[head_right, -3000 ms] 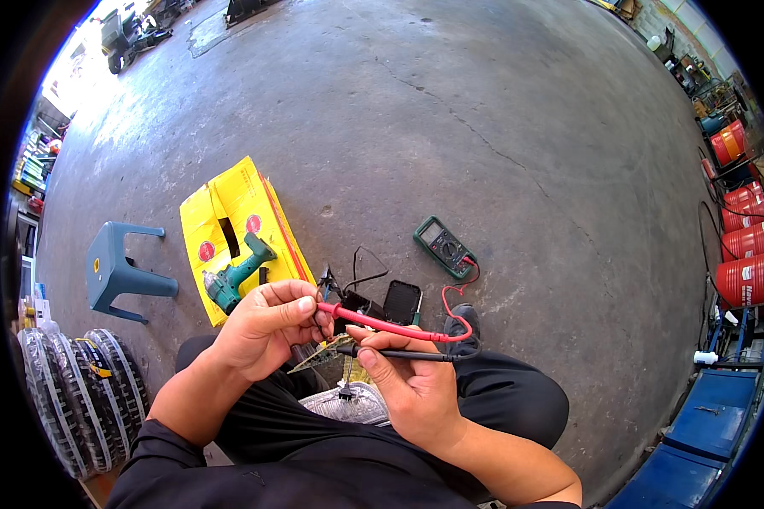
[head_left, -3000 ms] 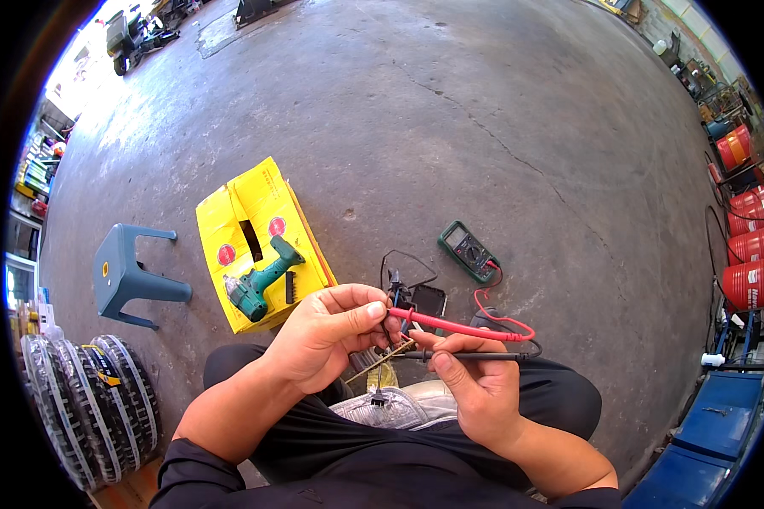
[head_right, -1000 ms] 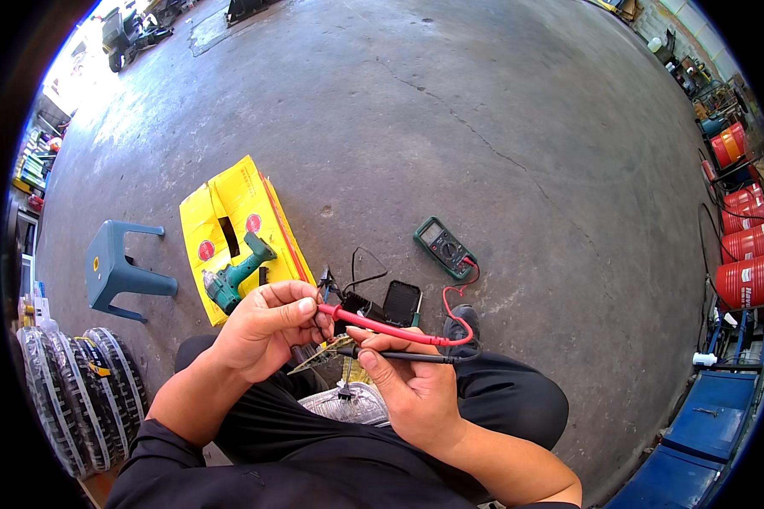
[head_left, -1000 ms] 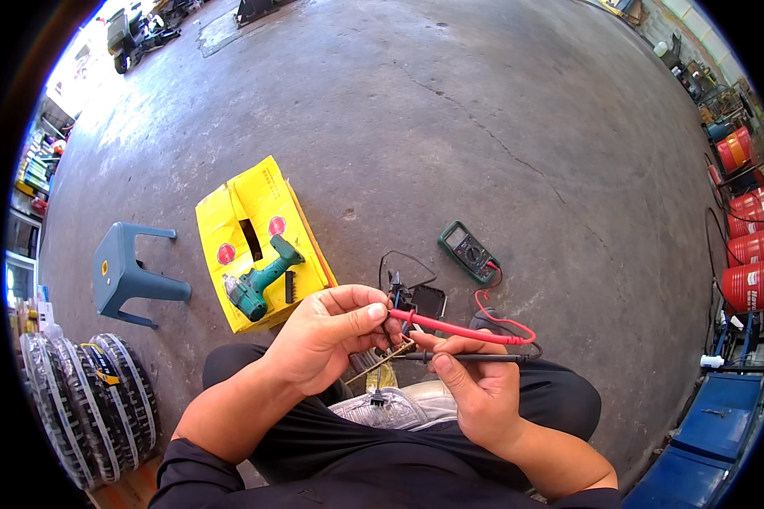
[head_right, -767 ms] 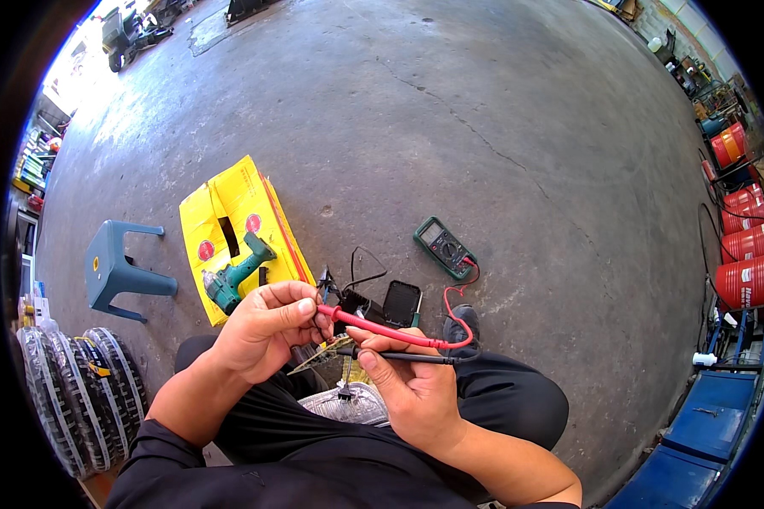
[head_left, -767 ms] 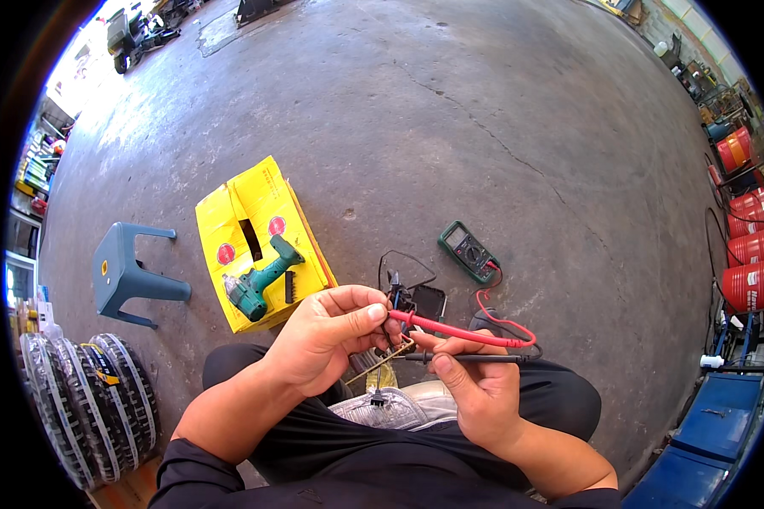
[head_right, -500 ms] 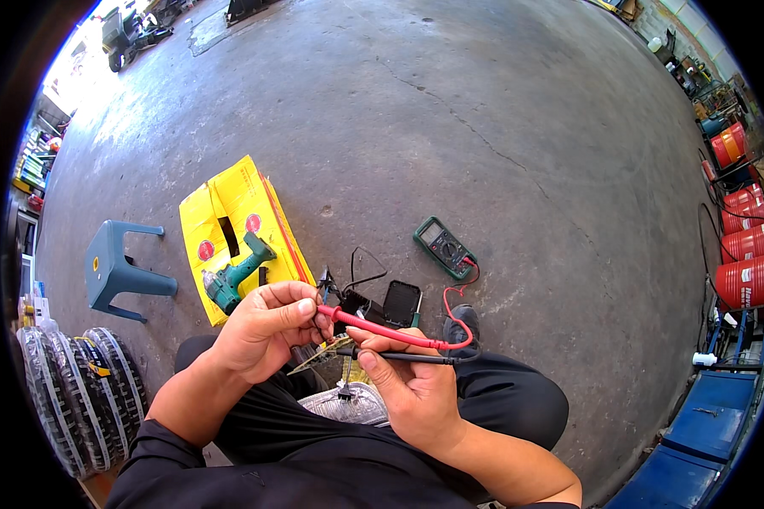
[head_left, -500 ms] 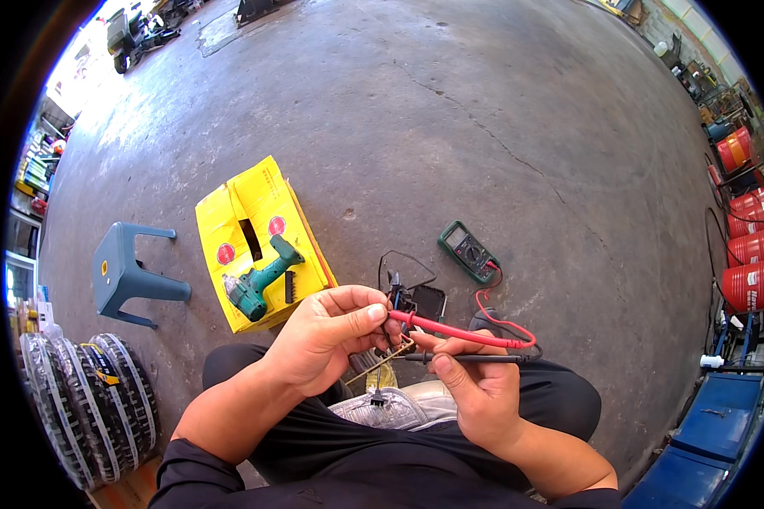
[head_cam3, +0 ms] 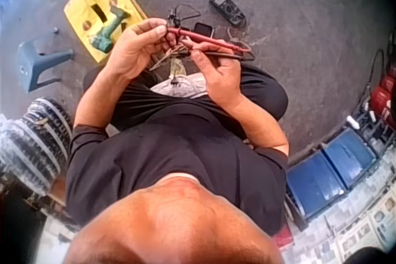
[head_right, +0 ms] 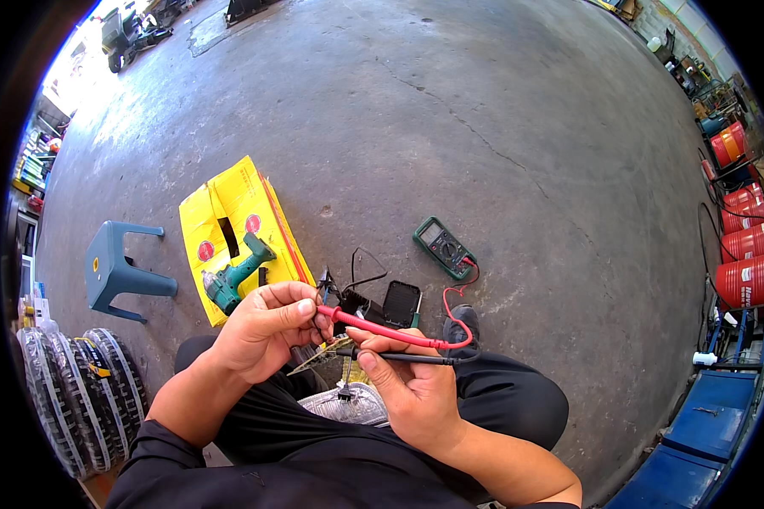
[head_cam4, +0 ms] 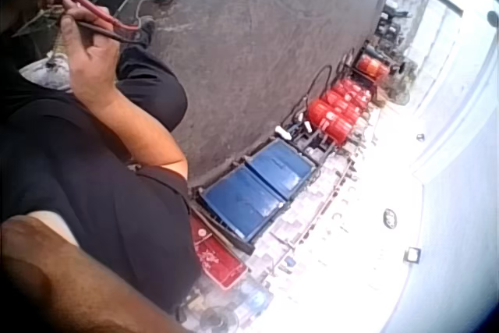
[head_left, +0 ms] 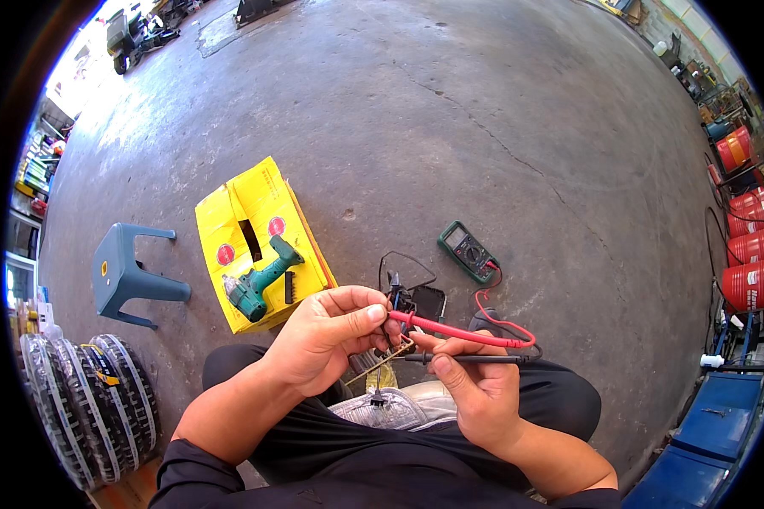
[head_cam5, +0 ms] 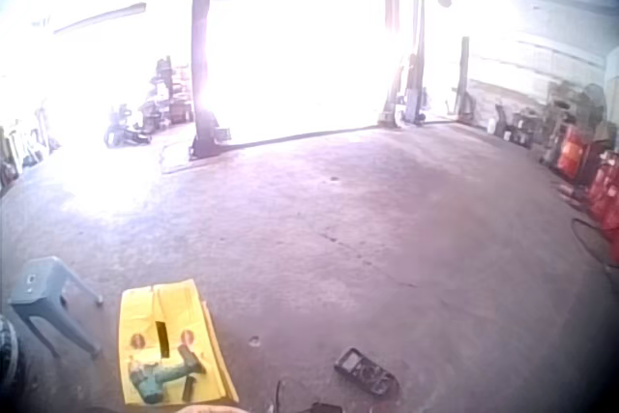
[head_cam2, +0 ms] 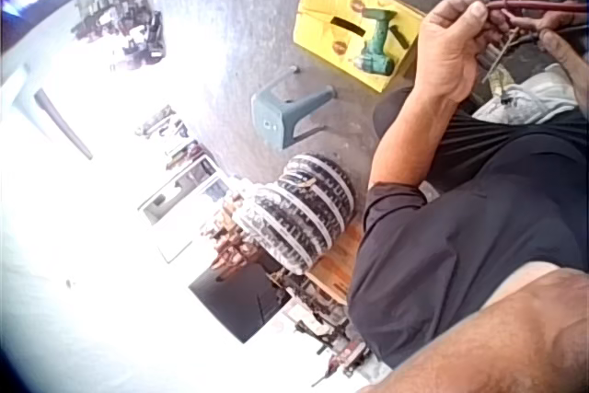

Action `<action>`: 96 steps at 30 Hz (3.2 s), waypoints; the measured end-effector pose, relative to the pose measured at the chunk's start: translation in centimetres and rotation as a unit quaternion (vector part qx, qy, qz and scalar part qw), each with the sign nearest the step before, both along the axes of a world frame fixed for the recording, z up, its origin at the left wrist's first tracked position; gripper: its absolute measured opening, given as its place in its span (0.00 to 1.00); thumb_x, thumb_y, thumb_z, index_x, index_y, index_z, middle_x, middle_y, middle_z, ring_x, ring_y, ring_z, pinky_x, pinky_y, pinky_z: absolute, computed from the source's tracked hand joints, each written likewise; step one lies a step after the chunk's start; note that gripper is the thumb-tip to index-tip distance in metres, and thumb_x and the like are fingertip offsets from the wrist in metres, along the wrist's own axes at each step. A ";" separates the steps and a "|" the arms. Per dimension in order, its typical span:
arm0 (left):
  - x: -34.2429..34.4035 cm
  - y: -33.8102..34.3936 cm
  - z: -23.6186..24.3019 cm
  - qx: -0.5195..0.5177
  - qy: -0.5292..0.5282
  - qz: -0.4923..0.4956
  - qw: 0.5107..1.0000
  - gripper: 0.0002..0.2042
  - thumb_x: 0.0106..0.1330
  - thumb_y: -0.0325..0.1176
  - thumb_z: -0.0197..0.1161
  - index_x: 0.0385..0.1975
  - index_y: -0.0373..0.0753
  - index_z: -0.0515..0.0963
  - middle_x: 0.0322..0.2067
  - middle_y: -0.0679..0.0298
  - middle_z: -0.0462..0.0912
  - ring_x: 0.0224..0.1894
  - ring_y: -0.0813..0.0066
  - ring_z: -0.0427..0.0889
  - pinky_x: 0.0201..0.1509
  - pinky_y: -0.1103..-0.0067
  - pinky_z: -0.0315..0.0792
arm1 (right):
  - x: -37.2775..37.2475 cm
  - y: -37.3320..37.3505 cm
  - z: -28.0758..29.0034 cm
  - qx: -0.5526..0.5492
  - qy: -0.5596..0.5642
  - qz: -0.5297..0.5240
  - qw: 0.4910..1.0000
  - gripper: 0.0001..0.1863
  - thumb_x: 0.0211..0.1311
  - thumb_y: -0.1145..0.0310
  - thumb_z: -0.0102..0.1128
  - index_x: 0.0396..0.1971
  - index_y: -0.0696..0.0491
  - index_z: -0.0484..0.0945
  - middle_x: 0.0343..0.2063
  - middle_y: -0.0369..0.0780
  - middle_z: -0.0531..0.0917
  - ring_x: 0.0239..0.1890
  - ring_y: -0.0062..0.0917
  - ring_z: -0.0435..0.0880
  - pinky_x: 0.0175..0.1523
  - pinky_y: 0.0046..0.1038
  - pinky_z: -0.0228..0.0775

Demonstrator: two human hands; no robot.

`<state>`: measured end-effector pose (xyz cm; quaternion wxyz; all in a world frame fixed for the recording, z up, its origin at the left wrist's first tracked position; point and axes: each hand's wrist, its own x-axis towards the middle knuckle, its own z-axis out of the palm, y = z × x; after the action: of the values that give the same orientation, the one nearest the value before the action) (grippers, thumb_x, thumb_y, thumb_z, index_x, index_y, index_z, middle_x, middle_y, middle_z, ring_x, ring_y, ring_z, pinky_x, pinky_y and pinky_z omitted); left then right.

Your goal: The person disassembles a black electronic casing to expose a circuit board, then uses the probes of a multimeter to touch different contact points on the board and its connected wiring.

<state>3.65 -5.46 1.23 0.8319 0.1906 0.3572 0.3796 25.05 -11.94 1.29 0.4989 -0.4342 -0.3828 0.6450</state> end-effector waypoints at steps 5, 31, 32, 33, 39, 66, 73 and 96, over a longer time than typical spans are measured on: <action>0.1 0.0 0.4 -0.005 -0.003 -0.002 1.000 0.06 0.69 0.28 0.64 0.42 0.35 0.80 0.35 0.59 0.85 0.39 0.72 0.84 0.44 0.79 0.76 | -0.1 0.0 0.0 0.003 0.002 -0.005 1.000 0.06 0.69 0.78 0.58 0.43 0.61 0.78 0.50 0.45 0.81 0.51 0.24 0.81 0.55 0.25 0.74; 0.0 0.0 0.1 -0.003 -0.005 -0.005 1.000 0.06 0.70 0.28 0.63 0.43 0.36 0.80 0.36 0.58 0.85 0.40 0.68 0.85 0.47 0.75 0.78 | 0.0 0.0 0.8 0.017 0.000 -0.044 0.999 0.04 0.71 0.76 0.55 0.40 0.60 0.77 0.47 0.45 0.83 0.44 0.19 0.80 0.48 0.21 0.73; -0.1 0.0 0.1 -0.001 -0.004 -0.006 1.000 0.06 0.70 0.27 0.62 0.43 0.36 0.79 0.37 0.58 0.85 0.40 0.66 0.86 0.48 0.72 0.79 | 0.2 0.0 0.9 0.035 -0.005 -0.064 0.997 0.05 0.71 0.75 0.54 0.39 0.60 0.77 0.45 0.45 0.83 0.42 0.20 0.80 0.47 0.21 0.73; -0.1 0.0 0.1 0.000 -0.004 -0.005 1.000 0.06 0.70 0.27 0.62 0.43 0.36 0.79 0.37 0.58 0.85 0.40 0.66 0.86 0.47 0.72 0.79 | 0.3 -0.1 1.0 0.053 -0.010 -0.084 0.995 0.06 0.71 0.74 0.53 0.37 0.61 0.77 0.44 0.45 0.83 0.41 0.20 0.80 0.46 0.22 0.72; 0.0 0.0 0.1 -0.002 0.001 -0.005 1.000 0.06 0.69 0.27 0.62 0.42 0.36 0.80 0.36 0.57 0.85 0.40 0.65 0.86 0.47 0.71 0.79 | 0.6 -0.9 0.0 0.126 -0.031 -0.049 0.990 0.13 0.71 0.69 0.49 0.28 0.61 0.77 0.28 0.42 0.80 0.28 0.17 0.73 0.35 0.22 0.63; 0.4 -0.3 0.3 -0.003 -0.006 -0.021 1.000 0.09 0.66 0.26 0.66 0.44 0.35 0.80 0.37 0.58 0.85 0.41 0.69 0.85 0.46 0.77 0.78 | 1.2 0.5 0.5 0.028 0.056 -0.122 0.991 0.13 0.78 0.64 0.46 0.48 0.58 0.74 0.33 0.45 0.81 0.13 0.10 0.56 0.16 0.17 0.53; 0.4 -0.3 0.3 -0.022 -0.015 -0.030 0.999 0.11 0.67 0.25 0.66 0.47 0.33 0.79 0.39 0.55 0.86 0.43 0.67 0.85 0.48 0.76 0.78 | 0.9 0.4 0.6 0.025 0.054 -0.136 0.989 0.11 0.77 0.67 0.49 0.48 0.59 0.75 0.28 0.45 0.83 0.12 0.08 0.59 0.17 0.16 0.53; 0.4 -0.2 -0.2 -0.017 0.007 -0.055 0.998 0.06 0.69 0.27 0.63 0.42 0.35 0.80 0.38 0.60 0.85 0.41 0.72 0.84 0.49 0.76 0.77 | 0.2 -0.2 0.6 0.048 -0.032 -0.107 0.993 0.11 0.75 0.69 0.54 0.49 0.57 0.76 0.35 0.41 0.87 0.16 0.06 0.64 0.21 0.13 0.56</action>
<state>4.02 -5.65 1.06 0.8522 0.1982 0.3581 0.3259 25.27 -12.15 1.90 0.5726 -0.4687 -0.3802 0.5549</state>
